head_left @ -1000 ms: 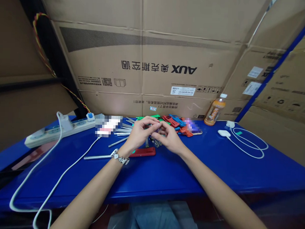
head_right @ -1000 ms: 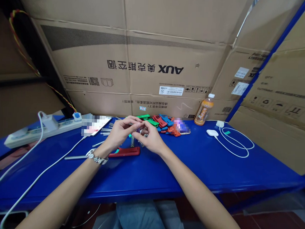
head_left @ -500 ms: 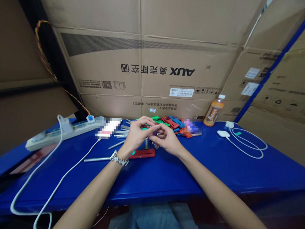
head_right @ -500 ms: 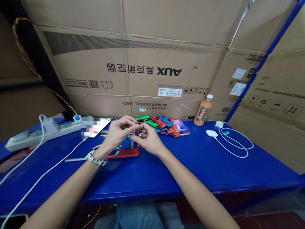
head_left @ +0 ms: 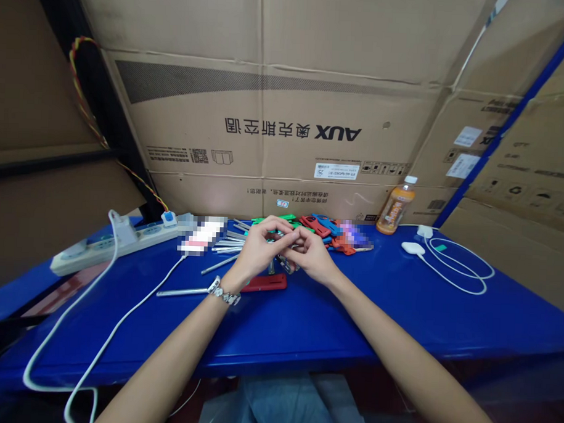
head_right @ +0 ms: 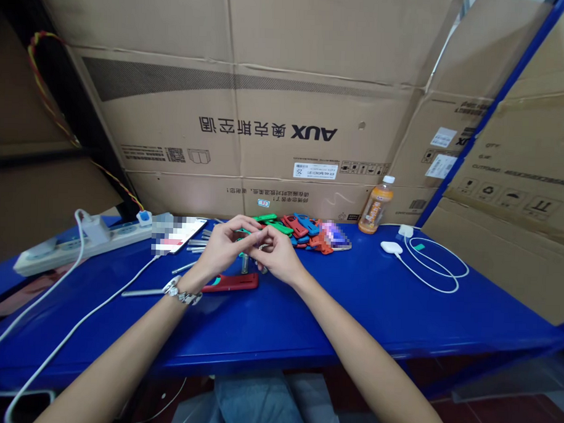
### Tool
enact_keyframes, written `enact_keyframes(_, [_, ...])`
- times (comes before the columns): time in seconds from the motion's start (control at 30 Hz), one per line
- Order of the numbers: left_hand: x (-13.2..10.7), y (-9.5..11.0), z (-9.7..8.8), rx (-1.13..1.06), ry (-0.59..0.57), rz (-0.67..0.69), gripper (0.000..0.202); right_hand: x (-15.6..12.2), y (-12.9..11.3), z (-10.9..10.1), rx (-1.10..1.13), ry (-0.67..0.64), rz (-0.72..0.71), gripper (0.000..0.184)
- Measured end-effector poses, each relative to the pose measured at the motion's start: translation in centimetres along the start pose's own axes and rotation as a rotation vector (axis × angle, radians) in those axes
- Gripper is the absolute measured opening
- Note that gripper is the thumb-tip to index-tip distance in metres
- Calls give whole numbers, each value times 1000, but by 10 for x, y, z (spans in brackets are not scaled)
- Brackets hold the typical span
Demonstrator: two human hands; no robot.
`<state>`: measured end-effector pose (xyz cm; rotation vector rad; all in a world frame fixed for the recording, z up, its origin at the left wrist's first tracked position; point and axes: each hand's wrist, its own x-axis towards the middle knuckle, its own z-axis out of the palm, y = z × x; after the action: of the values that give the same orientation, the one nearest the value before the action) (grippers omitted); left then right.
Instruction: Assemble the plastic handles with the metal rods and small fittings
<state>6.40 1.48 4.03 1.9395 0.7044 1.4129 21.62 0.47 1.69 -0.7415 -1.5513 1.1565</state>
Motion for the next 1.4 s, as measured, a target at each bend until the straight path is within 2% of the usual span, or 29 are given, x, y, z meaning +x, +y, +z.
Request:
enact_keyframes(0.1, [-1,1,-6,14,-131,19,27,-4,-11,-8,-43,-162,44,43])
enact_keyframes(0.17, [-1,2,-9,16,-176,31,30,-6,-16,-11,-78,-225,67,43])
enact_keyframes(0.23, [-2,2,-8,19,-135,31,28,-5,-16,-11,-99,-198,61,39])
enact_keyframes(0.37, [-2,0,-1,-8,40,-7,21,-1,-7,-3,-42,-83,28,38])
enact_keyframes(0.53, [0,-3,1,-102,19,-4,26,1,1,2,-38,-28,10,40])
enact_keyframes(0.67, [-5,-6,-9,33,-11,-1,24,0,-2,-1,-35,-64,36,40])
enact_keyframes(0.8, [-22,-14,-32,264,-105,-21,27,-1,-4,-4,-40,-86,56,40])
enact_keyframes(0.93, [-41,-22,-43,492,-446,12,22,-1,-5,-4,-50,-53,37,41])
enact_keyframes(1.0, [-47,-25,-42,546,-542,14,21,0,-5,-2,-19,-67,63,44])
enact_keyframes(1.1, [-50,-30,-38,563,-553,-4,21,0,-5,1,10,-90,102,48])
enact_keyframes(1.23, [-52,-33,-34,502,-524,-55,28,0,-4,2,30,-89,70,46])
enact_keyframes(1.4, [-55,-35,-32,457,-485,-55,26,-2,-7,-2,53,-162,54,45])
